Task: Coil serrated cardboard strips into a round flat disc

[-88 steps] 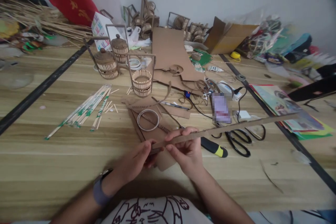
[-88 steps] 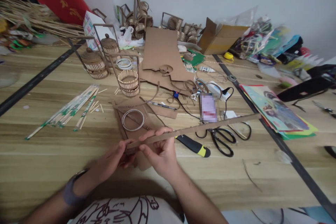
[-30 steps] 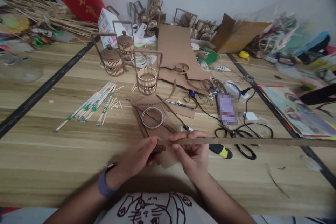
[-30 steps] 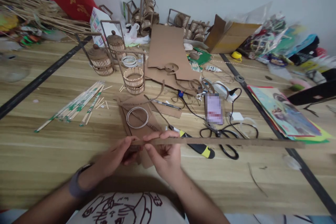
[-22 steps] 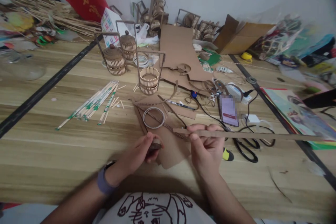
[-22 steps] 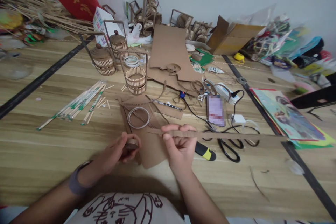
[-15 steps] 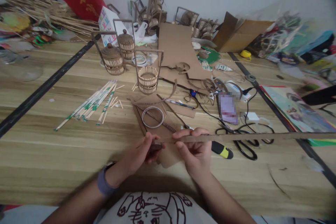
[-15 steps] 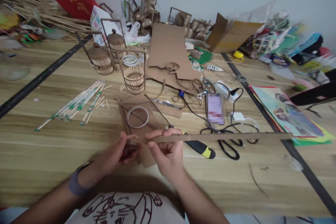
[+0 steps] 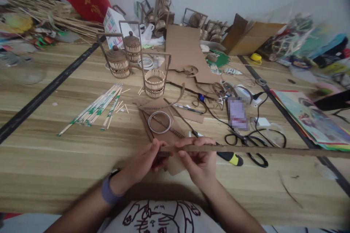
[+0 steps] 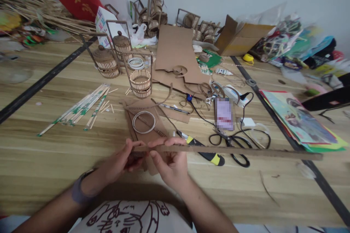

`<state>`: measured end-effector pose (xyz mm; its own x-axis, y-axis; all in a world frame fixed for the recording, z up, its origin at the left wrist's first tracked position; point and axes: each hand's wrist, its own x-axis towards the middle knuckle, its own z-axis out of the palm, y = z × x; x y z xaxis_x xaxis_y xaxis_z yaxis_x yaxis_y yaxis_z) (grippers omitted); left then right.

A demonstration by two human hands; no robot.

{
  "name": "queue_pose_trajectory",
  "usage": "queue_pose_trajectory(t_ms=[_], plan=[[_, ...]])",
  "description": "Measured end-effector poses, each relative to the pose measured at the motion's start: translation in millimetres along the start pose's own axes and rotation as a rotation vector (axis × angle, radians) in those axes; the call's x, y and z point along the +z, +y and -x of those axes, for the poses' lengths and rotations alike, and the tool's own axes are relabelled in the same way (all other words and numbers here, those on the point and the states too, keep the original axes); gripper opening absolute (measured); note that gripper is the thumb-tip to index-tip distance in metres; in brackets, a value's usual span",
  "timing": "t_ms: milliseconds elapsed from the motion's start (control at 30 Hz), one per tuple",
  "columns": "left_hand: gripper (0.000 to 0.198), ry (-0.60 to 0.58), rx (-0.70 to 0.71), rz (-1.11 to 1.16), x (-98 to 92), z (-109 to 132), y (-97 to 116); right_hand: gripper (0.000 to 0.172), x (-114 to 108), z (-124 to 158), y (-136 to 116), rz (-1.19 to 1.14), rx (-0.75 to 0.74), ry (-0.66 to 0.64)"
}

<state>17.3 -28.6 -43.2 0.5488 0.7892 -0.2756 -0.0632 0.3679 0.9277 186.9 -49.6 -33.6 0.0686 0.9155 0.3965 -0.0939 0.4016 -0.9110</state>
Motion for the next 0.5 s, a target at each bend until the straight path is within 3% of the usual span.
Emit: queue_pose_trajectory(t_ms=[500], plan=[[0.063,0.007,-0.012,0.069,-2.5,-1.1,-4.3,0.031,-0.8,4.1,3.8,0.061,-0.075,-0.005]])
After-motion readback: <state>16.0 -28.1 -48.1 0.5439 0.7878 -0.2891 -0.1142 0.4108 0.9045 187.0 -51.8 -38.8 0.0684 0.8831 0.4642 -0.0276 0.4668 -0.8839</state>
